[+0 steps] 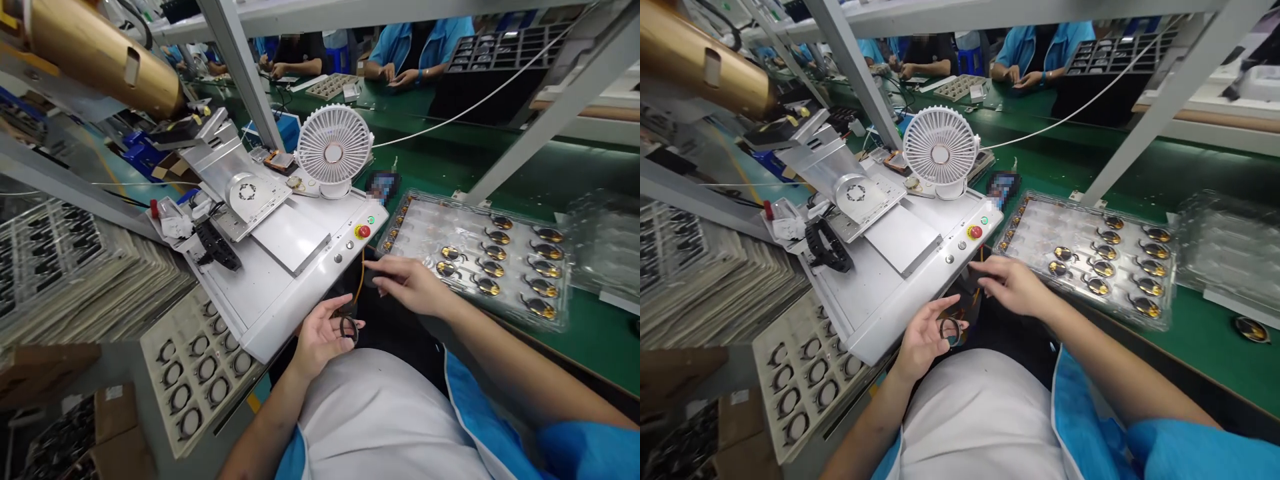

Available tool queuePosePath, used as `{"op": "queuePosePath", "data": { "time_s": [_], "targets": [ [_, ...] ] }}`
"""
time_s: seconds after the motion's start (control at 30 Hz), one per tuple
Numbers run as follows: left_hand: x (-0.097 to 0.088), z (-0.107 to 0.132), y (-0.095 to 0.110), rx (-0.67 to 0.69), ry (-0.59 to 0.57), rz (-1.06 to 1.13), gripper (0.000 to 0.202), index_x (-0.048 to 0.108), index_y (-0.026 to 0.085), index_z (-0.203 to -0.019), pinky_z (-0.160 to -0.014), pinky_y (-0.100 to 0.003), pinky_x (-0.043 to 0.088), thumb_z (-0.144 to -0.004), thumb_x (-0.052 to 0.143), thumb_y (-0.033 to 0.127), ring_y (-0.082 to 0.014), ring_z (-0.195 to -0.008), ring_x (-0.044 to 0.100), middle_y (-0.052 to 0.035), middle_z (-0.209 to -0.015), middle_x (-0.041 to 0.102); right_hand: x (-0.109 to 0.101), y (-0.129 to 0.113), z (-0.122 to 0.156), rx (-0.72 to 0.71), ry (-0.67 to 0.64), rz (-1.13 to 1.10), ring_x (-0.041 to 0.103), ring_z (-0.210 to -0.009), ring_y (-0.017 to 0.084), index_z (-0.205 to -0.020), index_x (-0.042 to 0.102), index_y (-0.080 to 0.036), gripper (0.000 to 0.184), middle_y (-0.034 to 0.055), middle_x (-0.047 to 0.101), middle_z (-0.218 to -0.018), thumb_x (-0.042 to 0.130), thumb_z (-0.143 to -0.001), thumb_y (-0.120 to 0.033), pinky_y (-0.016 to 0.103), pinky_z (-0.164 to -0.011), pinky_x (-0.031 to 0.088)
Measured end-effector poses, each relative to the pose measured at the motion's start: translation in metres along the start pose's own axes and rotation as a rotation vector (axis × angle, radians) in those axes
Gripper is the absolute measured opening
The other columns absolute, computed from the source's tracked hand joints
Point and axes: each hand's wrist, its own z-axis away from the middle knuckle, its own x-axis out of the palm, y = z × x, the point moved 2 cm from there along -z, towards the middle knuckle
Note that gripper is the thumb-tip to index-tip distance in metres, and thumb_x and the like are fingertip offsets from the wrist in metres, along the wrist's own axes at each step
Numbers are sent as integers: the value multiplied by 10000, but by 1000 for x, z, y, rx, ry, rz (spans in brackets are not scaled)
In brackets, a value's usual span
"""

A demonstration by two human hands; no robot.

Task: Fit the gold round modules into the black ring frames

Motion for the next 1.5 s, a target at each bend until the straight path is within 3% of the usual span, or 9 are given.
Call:
{"op": "queuePosePath", "data": {
  "time_s": [0.2,0.43,0.57,0.83,0.93,1.07,1.17,1.33,1.5],
  "targets": [
    [-9,11,4,2,-44,-23,943,557,194,-1458,-913,-406,581,-632,991,332,-332,-1090,754,-150,-1075,793,47,-33,-11,-206,-65,-96,670,-757,173,-1305,720,-228,343,78,662,-943,519,-1028,-199,299,-670,581],
    [-15,26,3,18,147,-1,982,622,248,-1400,-869,-415,606,-537,991,536,-335,-1001,776,-197,-1506,566,70,-31,-8,-207,35,-111,703,-769,175,-1046,775,-242,228,93,714,-1027,551,-1014,-220,291,-639,587],
    [-18,24,4,1,157,19,946,646,173,-1366,-919,-445,591,-552,989,511,-339,-990,773,-159,-1138,766,68,-35,-16,-218,-57,-33,709,-897,214,-894,698,-214,177,121,702,-1078,555,-993,-248,324,-743,585],
    [-19,24,14,102,165,-4,967,580,150,-1450,-923,-414,569,-624,968,473,-347,-1057,759,-123,-949,794,42,-21,-119,458,129,-241,547,-448,128,-859,513,-211,121,-16,640,-595,610,-929,-232,231,-469,429],
    [-19,32,16,154,153,-60,987,535,166,-1495,-889,-385,584,-652,964,446,-334,-1064,757,-159,-1066,791,37,-14,-134,557,181,-191,519,-414,132,-884,523,-207,166,-22,626,-561,682,-886,-254,242,-447,402],
    [-22,45,14,269,228,-233,953,502,251,-1530,-908,-396,609,-692,953,311,-312,-1082,752,-213,-1569,508,43,-17,-100,434,301,-93,567,-511,158,-905,552,-213,284,-31,592,-561,754,-849,-405,259,-508,414],
    [-20,48,9,358,283,-446,1024,442,328,-1566,-901,-409,631,-684,939,174,-307,-1086,754,-188,-1717,252,71,-26,-55,402,96,-368,618,-588,182,-878,634,-194,383,26,663,-671,739,-839,-560,280,-513,470],
    [-5,36,2,365,168,-771,1024,428,257,-1583,-980,-494,624,-689,919,164,-412,-1260,664,-195,-1686,333,102,-39,-18,399,16,-704,719,-930,259,-1138,726,-199,527,96,768,-1053,842,-764,-551,371,-764,607],
    [-3,29,1,372,65,-717,981,445,281,-1564,-953,-479,639,-709,909,157,-349,-1108,755,-215,-1729,198,89,-35,-24,448,30,-730,655,-624,176,-991,767,-195,419,42,743,-799,832,-775,-548,323,-610,584]
  ]
}}
